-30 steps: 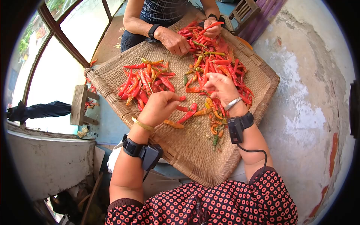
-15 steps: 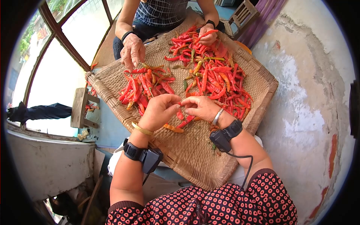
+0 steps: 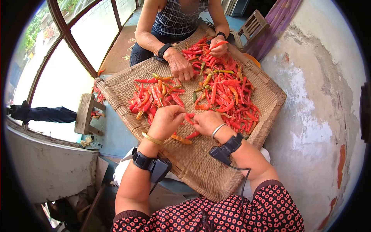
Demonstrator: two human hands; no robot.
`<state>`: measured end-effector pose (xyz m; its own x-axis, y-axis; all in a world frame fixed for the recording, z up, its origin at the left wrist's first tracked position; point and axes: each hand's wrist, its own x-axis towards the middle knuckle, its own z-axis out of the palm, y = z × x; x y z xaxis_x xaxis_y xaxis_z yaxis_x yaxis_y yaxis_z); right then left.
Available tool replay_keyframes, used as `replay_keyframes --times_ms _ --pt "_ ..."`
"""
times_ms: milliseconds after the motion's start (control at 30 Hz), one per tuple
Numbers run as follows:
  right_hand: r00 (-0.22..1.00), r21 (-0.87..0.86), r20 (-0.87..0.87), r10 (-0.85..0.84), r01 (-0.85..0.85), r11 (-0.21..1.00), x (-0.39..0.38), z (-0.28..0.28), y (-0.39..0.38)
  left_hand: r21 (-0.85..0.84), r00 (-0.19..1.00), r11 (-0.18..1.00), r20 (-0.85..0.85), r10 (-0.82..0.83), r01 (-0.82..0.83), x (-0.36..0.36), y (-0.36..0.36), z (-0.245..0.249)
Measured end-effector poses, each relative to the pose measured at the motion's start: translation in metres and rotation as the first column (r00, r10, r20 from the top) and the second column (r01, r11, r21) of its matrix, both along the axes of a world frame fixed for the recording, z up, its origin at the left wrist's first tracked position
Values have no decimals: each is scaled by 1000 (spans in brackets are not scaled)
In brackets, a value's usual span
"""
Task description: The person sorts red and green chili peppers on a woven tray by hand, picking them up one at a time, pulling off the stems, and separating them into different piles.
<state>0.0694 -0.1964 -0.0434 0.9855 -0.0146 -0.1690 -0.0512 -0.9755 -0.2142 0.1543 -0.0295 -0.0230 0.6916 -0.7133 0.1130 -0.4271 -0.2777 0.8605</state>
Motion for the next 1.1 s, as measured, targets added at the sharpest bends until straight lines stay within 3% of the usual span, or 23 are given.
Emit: replay_keyframes --times_ms 67,100,167,200,267,300,367,433,567,667,700,767,833,867,900,967,1000,1033,1100 --pt "978 120 129 -165 150 981 -4 14 -20 -60 1000 998 -9 8 -9 -1 -1 -3" --pt "949 119 172 -265 247 962 -6 21 -31 -116 1000 993 0 10 -10 -1 -1 -4" --pt "814 24 465 -348 382 924 -10 28 -43 -96 999 995 47 3 2 1 -1 -4" --pt "812 23 468 -349 384 923 -10 28 -42 -86 1000 996 31 0 2 1 -1 -3" --pt "859 -32 466 -211 255 966 -9 21 -35 -75 1000 997 23 -8 10 1 -2 0" --pt "928 14 348 -131 134 991 -7 9 -31 -57 1000 998 -23 5 -6 0 -2 4" --pt "931 71 366 13 -42 997 0 -15 -13 -33 997 999 -73 15 -18 -1 -2 3" --pt "918 14 395 43 -53 999 10 -27 -1 -46 1000 999 15 20 -20 1 -2 -6" --pt "927 -137 352 129 -86 987 15 -33 -2 6 1000 1000 -11 25 -25 1 -1 -2" --pt "944 4 318 83 -89 996 7 -8 -22 -21 1000 1000 23 20 -19 3 -1 -7" --pt "955 100 295 38 -71 992 4 2 -30 -39 997 999 76 10 -7 4 -1 -9" --pt "897 53 406 -176 169 984 -3 25 -44 -41 997 999 82 12 -8 5 -1 -9" --pt "670 -162 732 -124 348 923 -4 38 -54 -36 996 999 84 -1 4 3 -1 -8" --pt "651 -161 749 -124 361 919 -4 39 -56 -19 999 1000 48 7 -6 3 -1 -6" --pt "652 -158 747 -130 365 918 -7 36 -55 0 1000 1000 11 16 -16 3 -1 -5" --pt "938 -13 345 -30 36 999 -11 20 -50 -19 1000 1000 -1 9 -9 3 -1 -7" --pt "980 74 179 87 -101 992 -11 11 -45 -1 1000 1000 -9 4 -4 4 -1 -7" --pt "980 79 180 87 -103 992 -11 6 -38 19 1000 1000 -17 1 -1 4 0 -6" --pt "939 29 113 325 -330 943 -11 -4 -24 12 1000 1000 24 -13 13 4 0 -7"
